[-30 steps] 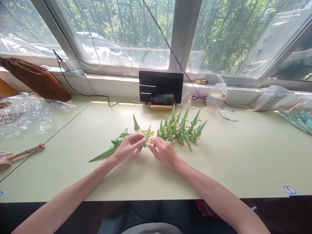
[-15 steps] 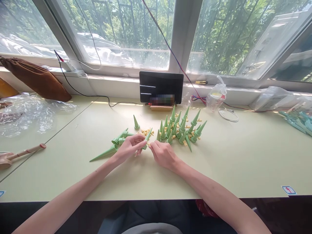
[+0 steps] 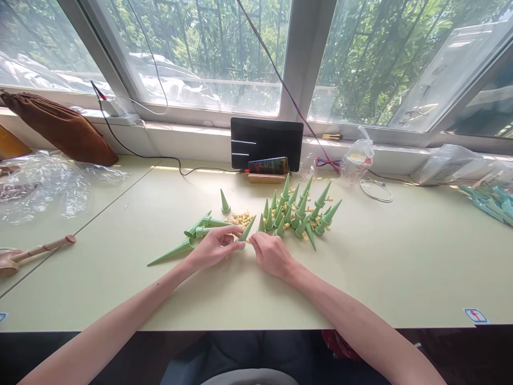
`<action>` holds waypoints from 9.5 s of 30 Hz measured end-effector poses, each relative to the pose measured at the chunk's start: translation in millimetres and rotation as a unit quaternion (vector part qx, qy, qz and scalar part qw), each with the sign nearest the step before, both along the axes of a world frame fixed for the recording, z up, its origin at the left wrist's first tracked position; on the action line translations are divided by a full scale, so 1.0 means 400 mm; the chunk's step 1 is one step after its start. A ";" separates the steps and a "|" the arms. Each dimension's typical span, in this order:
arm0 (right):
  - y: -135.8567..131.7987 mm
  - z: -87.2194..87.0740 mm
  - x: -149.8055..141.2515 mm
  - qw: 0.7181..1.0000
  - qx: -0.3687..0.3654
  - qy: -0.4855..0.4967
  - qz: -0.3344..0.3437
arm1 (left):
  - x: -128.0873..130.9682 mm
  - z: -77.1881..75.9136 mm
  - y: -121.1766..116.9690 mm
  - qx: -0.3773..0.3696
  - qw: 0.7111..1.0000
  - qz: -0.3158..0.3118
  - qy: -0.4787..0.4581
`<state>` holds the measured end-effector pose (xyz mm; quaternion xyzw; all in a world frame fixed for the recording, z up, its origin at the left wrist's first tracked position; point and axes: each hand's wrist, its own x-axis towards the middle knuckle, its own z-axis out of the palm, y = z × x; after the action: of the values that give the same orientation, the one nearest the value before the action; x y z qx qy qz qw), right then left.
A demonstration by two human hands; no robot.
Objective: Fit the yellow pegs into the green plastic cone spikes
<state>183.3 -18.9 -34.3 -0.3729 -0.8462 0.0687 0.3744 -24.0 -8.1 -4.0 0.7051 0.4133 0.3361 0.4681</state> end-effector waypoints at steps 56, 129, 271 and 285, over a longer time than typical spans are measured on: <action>-0.006 0.003 -0.002 0.995 0.100 -0.025 -0.006 | 0.002 0.011 0.011 -0.223 0.963 -0.076 -0.134; -0.004 0.006 0.000 0.987 -0.099 0.128 -0.002 | 0.004 0.045 -0.001 -0.119 0.990 -0.017 -0.069; 0.012 0.063 0.009 0.690 -0.578 0.396 0.182 | 0.008 -0.009 -0.006 0.319 0.946 -0.014 0.046; -0.012 0.045 -0.006 0.932 -0.264 0.248 0.029 | -0.001 0.039 0.003 -0.003 0.998 0.058 0.017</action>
<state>181.1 -23.7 -16.2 -0.4043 -0.6885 0.3905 0.4582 -24.2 -7.0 11.7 0.6838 0.4626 0.3495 0.4431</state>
